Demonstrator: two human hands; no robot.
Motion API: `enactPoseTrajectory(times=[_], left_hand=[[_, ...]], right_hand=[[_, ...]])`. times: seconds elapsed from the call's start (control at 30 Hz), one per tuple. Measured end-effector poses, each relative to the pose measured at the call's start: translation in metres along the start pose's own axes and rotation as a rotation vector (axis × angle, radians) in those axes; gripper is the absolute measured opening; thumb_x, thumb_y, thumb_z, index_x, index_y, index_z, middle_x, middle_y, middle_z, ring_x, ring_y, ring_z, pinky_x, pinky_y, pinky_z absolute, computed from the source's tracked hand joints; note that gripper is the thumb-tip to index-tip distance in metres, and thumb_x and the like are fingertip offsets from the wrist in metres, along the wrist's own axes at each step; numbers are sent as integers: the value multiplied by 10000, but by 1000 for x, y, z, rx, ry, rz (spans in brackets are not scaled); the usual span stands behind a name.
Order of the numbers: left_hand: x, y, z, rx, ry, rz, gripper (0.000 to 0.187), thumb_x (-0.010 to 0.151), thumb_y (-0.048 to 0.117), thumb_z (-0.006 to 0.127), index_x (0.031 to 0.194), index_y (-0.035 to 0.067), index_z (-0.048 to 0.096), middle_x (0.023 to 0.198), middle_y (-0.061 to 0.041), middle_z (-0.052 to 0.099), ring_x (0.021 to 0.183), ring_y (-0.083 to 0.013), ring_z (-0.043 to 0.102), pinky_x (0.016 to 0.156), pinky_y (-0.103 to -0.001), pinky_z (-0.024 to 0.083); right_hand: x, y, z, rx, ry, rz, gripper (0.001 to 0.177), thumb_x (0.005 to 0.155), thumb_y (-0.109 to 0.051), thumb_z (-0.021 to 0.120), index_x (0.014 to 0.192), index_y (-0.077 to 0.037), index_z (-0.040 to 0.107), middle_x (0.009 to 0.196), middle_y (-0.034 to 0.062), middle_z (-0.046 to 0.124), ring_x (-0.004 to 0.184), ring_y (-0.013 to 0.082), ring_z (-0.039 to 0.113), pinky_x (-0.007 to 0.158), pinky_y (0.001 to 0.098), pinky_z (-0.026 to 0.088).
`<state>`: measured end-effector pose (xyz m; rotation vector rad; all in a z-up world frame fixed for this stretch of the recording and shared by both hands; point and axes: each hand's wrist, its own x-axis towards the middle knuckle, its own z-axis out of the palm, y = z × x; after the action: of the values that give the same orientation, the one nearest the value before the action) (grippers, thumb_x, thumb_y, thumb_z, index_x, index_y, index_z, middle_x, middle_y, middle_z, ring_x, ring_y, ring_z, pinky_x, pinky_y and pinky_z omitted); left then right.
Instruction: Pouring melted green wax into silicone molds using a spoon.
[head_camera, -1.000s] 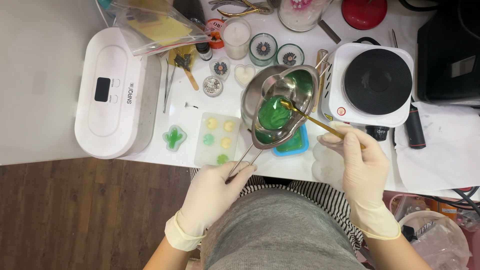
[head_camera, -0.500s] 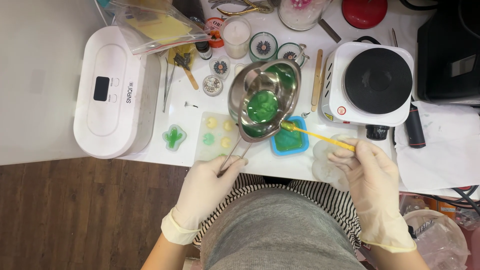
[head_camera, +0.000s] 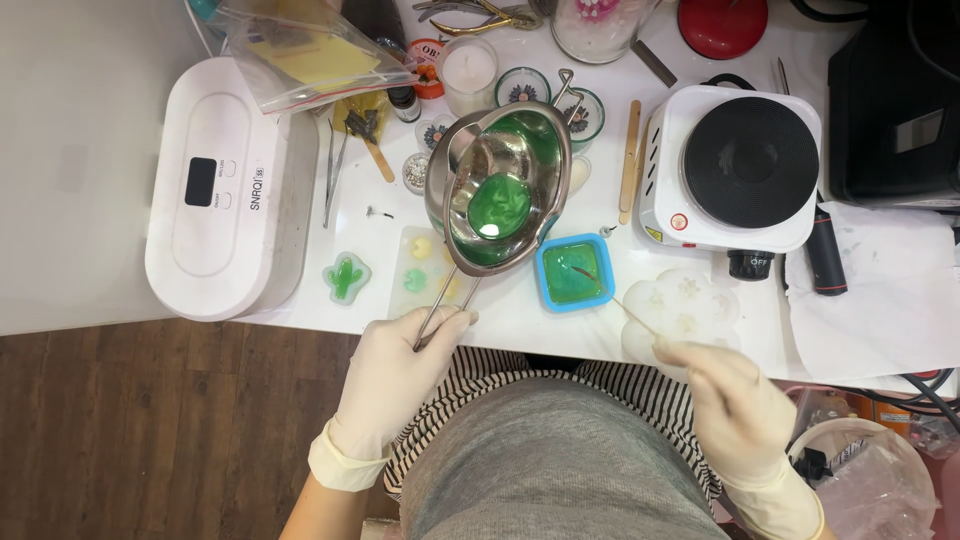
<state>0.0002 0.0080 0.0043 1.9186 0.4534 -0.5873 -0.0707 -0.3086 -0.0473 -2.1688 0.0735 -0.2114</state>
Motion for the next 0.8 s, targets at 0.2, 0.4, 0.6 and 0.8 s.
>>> enactPoseTrajectory(times=[0.2,0.4,0.6,0.8], left_hand=[[-1,8,0,-31,-16,-50,266,894,272,687,996,76,834,478,-17,581,395,-72,485,420,-260,408],[1,2,4,-19,-29,-4,255,897,255,685,1013,83,834,480,-3,586,404,-63,474,422,-250,391],[0,4,8,-52,-69,-56,250,901,240,690,1017,81,844,490,8,560,407,-53,449,410,-250,370],[1,1,12,-74,-88,-57,240,905,211,682,1019,59,829,478,18,540,391,-60,420,386,-250,326]], right_hand=[[8,-5,-1,-238,-116,-476,284,856,21,697,1136,-27,691,1081,133,730,1028,270,733,888,326,596],[4,-2,4,-191,-137,-490,294,843,24,706,1134,-17,691,1109,114,732,1048,270,738,918,336,598],[-4,-6,6,-99,-21,-259,223,943,42,648,1153,-9,703,1096,105,764,1017,182,762,903,273,596],[1,-5,6,85,-3,-76,192,982,-30,630,1151,30,699,1077,123,777,996,199,766,915,255,598]])
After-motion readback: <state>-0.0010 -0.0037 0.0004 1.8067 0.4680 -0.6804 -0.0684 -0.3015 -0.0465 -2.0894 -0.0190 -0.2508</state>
